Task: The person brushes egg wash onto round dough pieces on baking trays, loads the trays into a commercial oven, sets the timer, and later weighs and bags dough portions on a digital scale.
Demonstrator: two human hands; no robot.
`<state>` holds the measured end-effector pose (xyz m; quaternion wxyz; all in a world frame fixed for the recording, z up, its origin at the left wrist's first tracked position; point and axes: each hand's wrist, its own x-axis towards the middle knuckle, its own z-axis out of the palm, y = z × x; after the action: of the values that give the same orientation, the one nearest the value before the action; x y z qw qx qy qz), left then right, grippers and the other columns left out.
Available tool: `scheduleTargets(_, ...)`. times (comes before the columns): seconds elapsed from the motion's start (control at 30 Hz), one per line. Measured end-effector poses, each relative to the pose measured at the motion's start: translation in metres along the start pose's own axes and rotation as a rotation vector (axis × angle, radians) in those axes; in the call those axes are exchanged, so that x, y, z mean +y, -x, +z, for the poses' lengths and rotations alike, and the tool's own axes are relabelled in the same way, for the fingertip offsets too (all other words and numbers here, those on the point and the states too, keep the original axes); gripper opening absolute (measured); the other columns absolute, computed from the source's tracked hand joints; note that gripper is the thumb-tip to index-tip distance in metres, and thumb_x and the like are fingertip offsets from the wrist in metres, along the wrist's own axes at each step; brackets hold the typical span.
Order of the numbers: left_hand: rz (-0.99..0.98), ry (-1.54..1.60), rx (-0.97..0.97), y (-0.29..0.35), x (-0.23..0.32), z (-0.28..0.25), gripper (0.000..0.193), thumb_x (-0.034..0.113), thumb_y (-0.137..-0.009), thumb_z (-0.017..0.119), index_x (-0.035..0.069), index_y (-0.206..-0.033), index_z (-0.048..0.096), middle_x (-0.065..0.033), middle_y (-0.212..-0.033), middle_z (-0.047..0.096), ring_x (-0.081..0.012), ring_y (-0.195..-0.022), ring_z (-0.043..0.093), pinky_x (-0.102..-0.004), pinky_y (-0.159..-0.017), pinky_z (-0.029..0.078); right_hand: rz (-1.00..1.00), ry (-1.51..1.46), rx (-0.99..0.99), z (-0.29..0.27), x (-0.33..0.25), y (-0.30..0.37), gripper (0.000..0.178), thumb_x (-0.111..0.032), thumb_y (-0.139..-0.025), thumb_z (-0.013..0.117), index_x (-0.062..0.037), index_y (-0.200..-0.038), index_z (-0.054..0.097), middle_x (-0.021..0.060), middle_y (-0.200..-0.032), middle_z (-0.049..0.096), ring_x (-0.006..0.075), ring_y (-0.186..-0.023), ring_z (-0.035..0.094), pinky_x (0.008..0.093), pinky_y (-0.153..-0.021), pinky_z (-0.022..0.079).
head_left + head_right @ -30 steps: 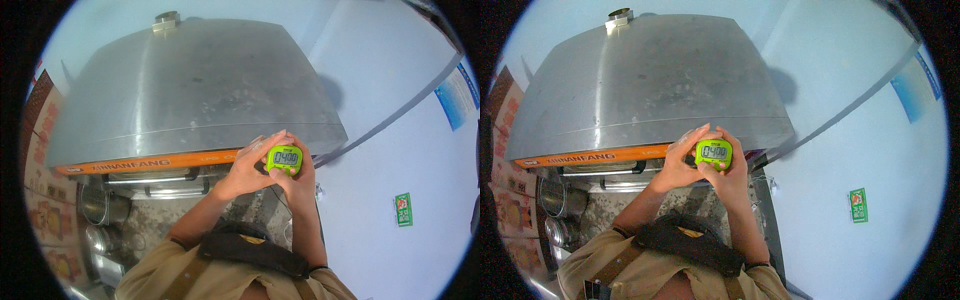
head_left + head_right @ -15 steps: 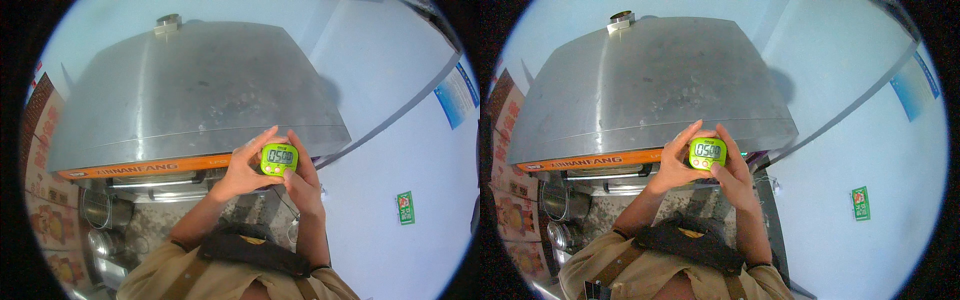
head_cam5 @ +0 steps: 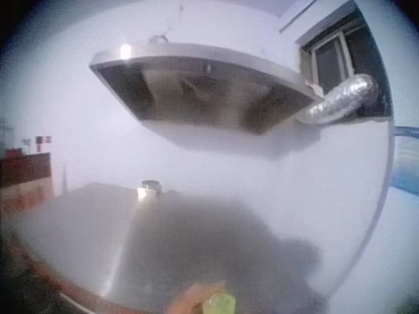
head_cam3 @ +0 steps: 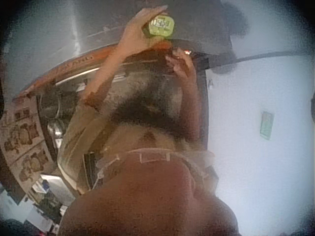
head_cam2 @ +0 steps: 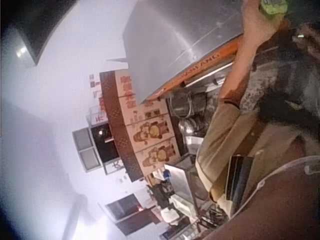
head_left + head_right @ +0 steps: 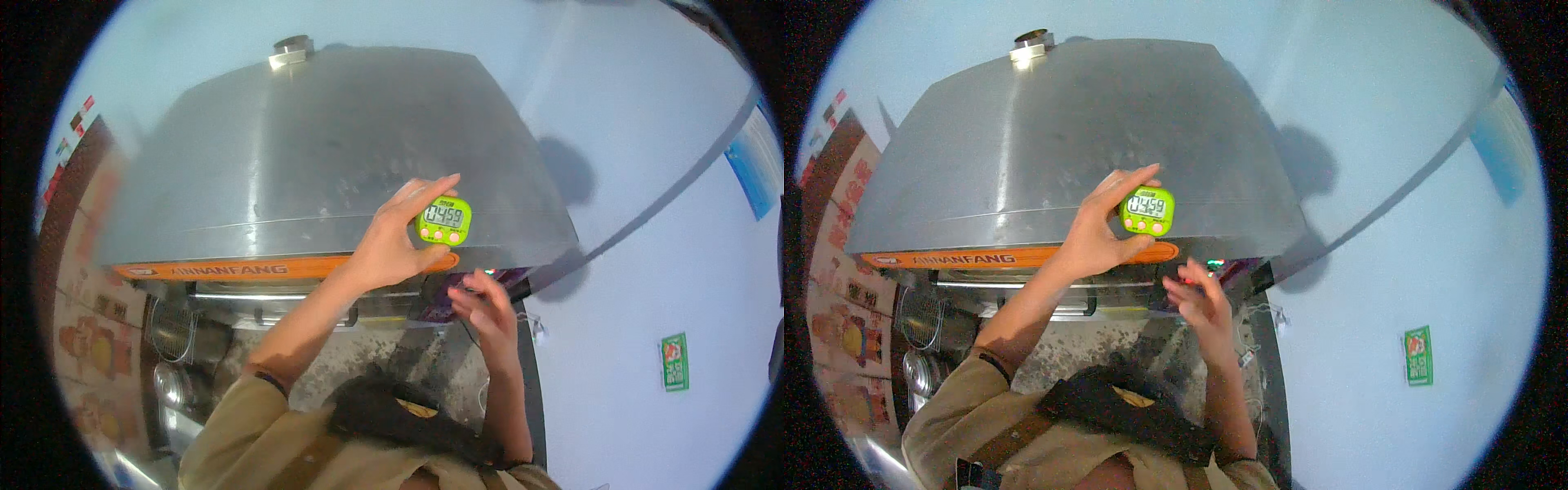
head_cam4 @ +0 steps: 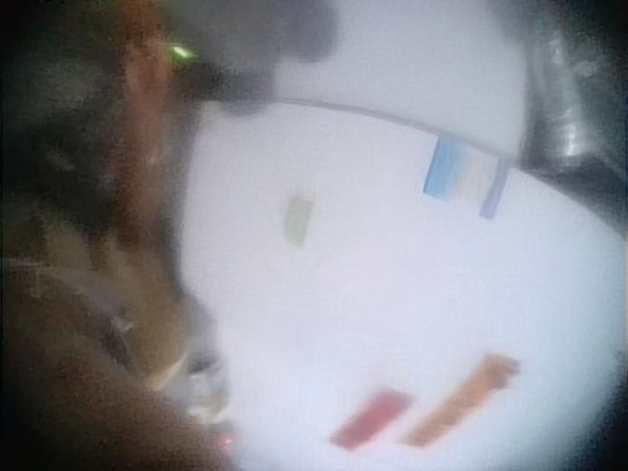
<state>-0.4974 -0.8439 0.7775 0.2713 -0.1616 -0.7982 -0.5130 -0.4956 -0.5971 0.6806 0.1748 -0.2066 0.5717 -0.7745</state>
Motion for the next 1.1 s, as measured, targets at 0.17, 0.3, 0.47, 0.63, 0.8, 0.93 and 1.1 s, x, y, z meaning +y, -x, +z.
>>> scheduleTargets(0.17,0.007,-0.158,-0.027,-0.025,0.003,0.008,0.084,-0.008,-0.072,0.076,0.011,-0.150,0.052,-0.0138,-0.126,0.059,-0.0298,-0.119,0.059,-0.0385,-0.106,0.047,0.319,0.229,0.067,-0.099,0.111,0.074,0.055,-0.011,-0.097,0.069,-0.0044,-0.148,0.051,0.0076,-0.135,0.060,0.0250,-0.117,0.067,0.0359,-0.096,0.052)
scheduleTargets(0.3,0.000,-0.270,-0.046,-0.043,-0.005,0.018,0.082,-0.007,-0.073,0.075,0.013,-0.149,0.053,-0.0150,-0.124,0.058,-0.0317,-0.117,0.059,-0.0397,-0.105,0.047,0.609,0.518,0.196,-0.171,0.206,0.148,0.054,-0.022,-0.095,0.072,-0.0036,-0.144,0.057,0.0080,-0.125,0.067,0.0217,-0.106,0.069,0.0342,-0.086,0.054)
scheduleTargets(0.47,-0.050,-0.432,-0.104,-0.074,-0.032,0.038,0.067,-0.002,-0.075,0.078,0.009,-0.138,0.058,-0.0137,-0.120,0.060,-0.0323,-0.113,0.061,-0.0404,-0.102,0.049,0.722,0.724,0.048,-0.221,0.246,0.212,0.060,-0.031,-0.093,0.074,-0.0020,-0.143,0.058,0.0144,-0.119,0.070,0.0232,-0.101,0.070,0.0373,-0.084,0.056)
scheduleTargets(0.63,-0.033,-0.435,-0.108,-0.098,-0.066,0.067,0.051,-0.002,-0.077,0.077,0.007,-0.124,0.060,-0.0124,-0.117,0.061,-0.0313,-0.112,0.062,-0.0414,-0.101,0.050,0.679,0.745,-0.055,-0.242,0.253,0.225,0.062,-0.034,-0.092,0.074,-0.0021,-0.143,0.057,0.0185,-0.122,0.069,0.0272,-0.101,0.070,0.0412,-0.088,0.056)
scheduleTargets(0.8,-0.092,-0.432,-0.217,-0.110,-0.082,0.086,0.050,-0.002,-0.077,0.077,0.008,-0.123,0.059,-0.0127,-0.118,0.062,-0.0315,-0.115,0.062,-0.0421,-0.102,0.049,0.604,0.769,0.013,-0.263,0.251,0.230,0.063,-0.036,-0.092,0.074,-0.0021,-0.142,0.058,0.0188,-0.122,0.068,0.0297,-0.106,0.070,0.0426,-0.091,0.055)
scheduleTargets(0.93,-0.094,-0.534,-0.262,-0.113,-0.080,0.087,0.054,-0.002,-0.078,0.075,0.010,-0.128,0.058,-0.0136,-0.122,0.061,-0.0330,-0.118,0.061,-0.0427,-0.105,0.048,0.632,0.725,0.017,-0.277,0.242,0.240,0.063,-0.038,-0.092,0.075,-0.0021,-0.142,0.058,0.0184,-0.121,0.068,0.0305,-0.106,0.070,0.0428,-0.092,0.055)
scheduleTargets(1.1,-0.070,-0.616,-0.248,-0.107,-0.078,0.082,0.063,0.000,-0.079,0.074,0.013,-0.138,0.056,-0.0155,-0.130,0.058,-0.0351,-0.124,0.058,-0.0439,-0.109,0.047,0.668,0.785,0.001,-0.290,0.242,0.253,0.064,-0.039,-0.092,0.075,-0.0030,-0.142,0.058,0.0185,-0.122,0.068,0.0314,-0.109,0.070,0.0438,-0.093,0.056)
